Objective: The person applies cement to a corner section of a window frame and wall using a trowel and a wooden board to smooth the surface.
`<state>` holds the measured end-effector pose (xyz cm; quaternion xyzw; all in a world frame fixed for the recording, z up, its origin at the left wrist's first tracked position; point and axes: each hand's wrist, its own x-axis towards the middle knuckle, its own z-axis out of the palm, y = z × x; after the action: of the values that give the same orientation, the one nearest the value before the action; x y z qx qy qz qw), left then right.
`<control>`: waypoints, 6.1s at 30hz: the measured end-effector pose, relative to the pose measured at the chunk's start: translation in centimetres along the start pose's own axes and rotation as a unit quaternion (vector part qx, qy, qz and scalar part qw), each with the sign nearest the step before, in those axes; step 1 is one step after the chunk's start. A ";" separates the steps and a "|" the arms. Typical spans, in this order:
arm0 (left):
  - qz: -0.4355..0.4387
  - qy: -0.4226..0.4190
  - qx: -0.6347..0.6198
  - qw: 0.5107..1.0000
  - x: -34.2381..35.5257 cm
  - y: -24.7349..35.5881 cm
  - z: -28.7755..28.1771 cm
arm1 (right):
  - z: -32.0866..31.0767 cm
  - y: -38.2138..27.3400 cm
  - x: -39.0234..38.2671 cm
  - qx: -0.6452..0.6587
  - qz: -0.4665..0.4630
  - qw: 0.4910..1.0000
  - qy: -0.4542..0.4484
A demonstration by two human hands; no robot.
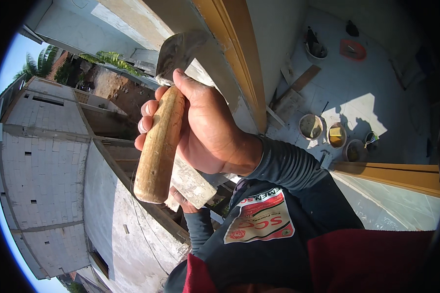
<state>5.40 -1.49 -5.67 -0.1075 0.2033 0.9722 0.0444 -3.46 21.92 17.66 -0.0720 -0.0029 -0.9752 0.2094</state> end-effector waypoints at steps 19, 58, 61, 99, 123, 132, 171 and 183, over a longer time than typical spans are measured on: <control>-0.036 -0.023 -0.062 0.997 0.1 -1.0 1.9 | -14.1 -6.1 -3.3 -0.578 -0.130 0.802 0.076; -0.044 -0.033 -0.085 0.995 1.1 -0.8 0.9 | -23.0 -3.7 -5.0 -0.553 -0.118 0.812 0.146; -0.053 -0.052 -0.088 0.993 1.0 -0.9 0.7 | -21.8 -3.1 -5.3 -0.535 -0.098 0.826 0.147; -0.007 -0.053 -0.112 0.992 0.3 0.2 -0.2 | -3.1 -9.6 2.3 -0.673 -0.210 0.709 0.018; -0.023 -0.027 -0.148 0.988 -0.1 -1.8 -1.4 | -5.4 -8.5 1.7 -0.711 -0.187 0.669 0.108; -0.029 -0.009 -0.126 0.992 -0.7 -1.4 -1.1 | -18.9 -3.7 -1.1 -0.636 -0.133 0.744 0.156; 0.008 -0.095 -0.006 0.995 -2.4 -1.0 4.8 | -34.4 2.4 -4.3 -0.444 -0.072 0.846 0.286; 0.001 -0.067 -0.002 0.998 -3.0 -1.4 6.1 | -38.9 3.0 -5.5 -0.373 -0.054 0.864 0.335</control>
<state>7.35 2.12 -0.09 -0.0422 0.1979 0.9777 0.0571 -2.65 20.03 -21.69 0.1866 0.4272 -0.8787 0.1027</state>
